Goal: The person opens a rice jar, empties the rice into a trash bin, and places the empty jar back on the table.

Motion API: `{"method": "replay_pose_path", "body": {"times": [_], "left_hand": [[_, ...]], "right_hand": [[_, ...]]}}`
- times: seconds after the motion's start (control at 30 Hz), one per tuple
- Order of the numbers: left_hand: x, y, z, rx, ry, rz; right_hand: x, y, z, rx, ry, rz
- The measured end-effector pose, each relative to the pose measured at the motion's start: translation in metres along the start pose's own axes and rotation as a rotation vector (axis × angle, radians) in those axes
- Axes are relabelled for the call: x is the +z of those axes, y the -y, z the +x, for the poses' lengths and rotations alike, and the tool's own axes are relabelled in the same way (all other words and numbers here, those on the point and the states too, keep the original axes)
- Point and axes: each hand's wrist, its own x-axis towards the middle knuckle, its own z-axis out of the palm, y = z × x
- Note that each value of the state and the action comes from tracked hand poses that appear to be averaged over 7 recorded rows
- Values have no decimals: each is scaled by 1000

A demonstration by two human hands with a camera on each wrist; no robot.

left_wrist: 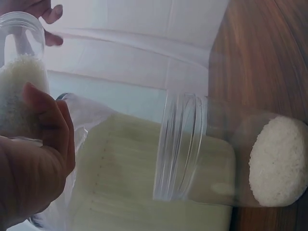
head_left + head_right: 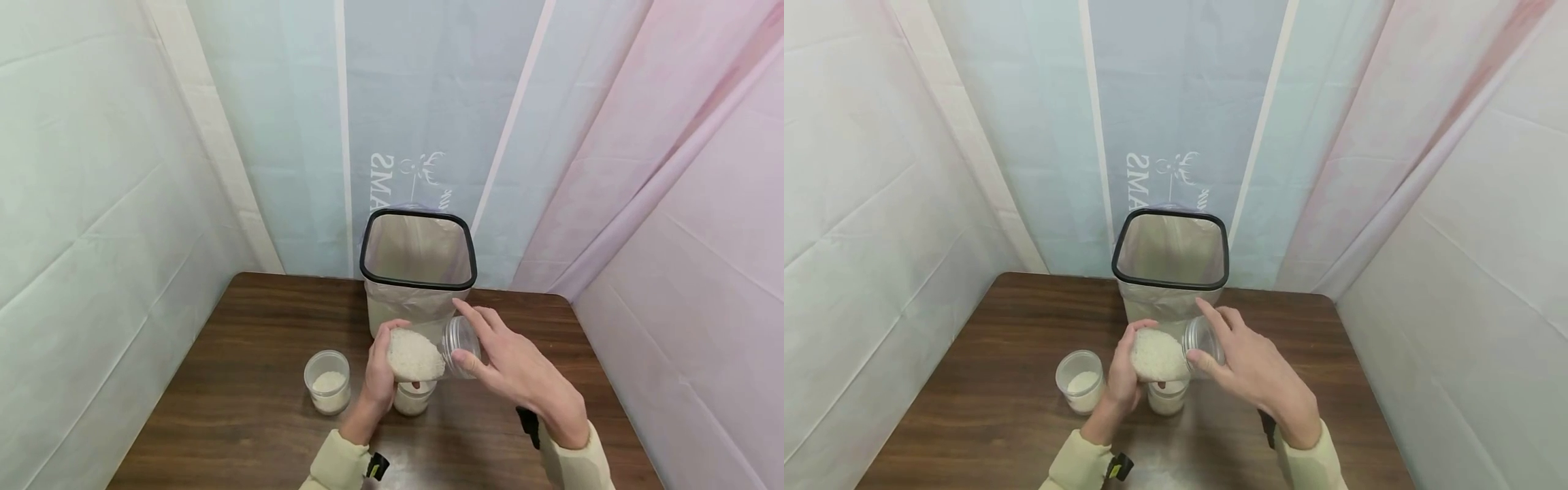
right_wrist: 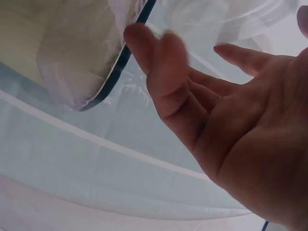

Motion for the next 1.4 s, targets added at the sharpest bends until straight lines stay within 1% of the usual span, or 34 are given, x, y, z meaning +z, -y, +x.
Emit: {"method": "replay_pose_path", "body": {"times": [0.13,0.2,0.3,0.47,0.63,0.73,0.83,1.0,1.07,1.1,1.13,1.2,1.3,1.33,1.4], "left_hand": [[2,0,-1,20,-14,12],[2,0,-2,20,-25,11],[1,1,-2,13,-22,-8],[-1,1,0,10,-19,-19],[0,-3,5,18,-5,-32],[0,-5,6,14,5,-43],[-1,-6,6,-1,17,-51],[-3,-4,3,-30,6,-71],[-3,-3,1,-23,-6,-63],[-3,-2,0,0,-19,-32],[-3,-1,-1,38,-33,13],[-2,1,-2,131,-66,117],[-3,6,-3,279,-126,264],[-3,7,-4,311,-132,281],[-4,10,-4,350,-129,280]], "right_hand": [[1,0,-2,19,30,24],[1,1,-3,12,27,37],[2,2,-4,-6,13,52],[2,3,-4,-71,-14,65],[2,3,-1,-147,-51,68],[1,2,-1,-202,-67,73],[0,1,0,-236,-74,71],[-4,2,-1,-186,-63,60],[-5,1,-2,-152,-60,64],[-6,1,-3,-136,-61,66],[-6,0,-3,-117,-62,68],[-5,0,-4,-80,-61,81],[-1,-1,-3,-38,-38,101],[1,-1,-2,-29,-28,103],[4,-1,-1,-18,-6,100]]}}
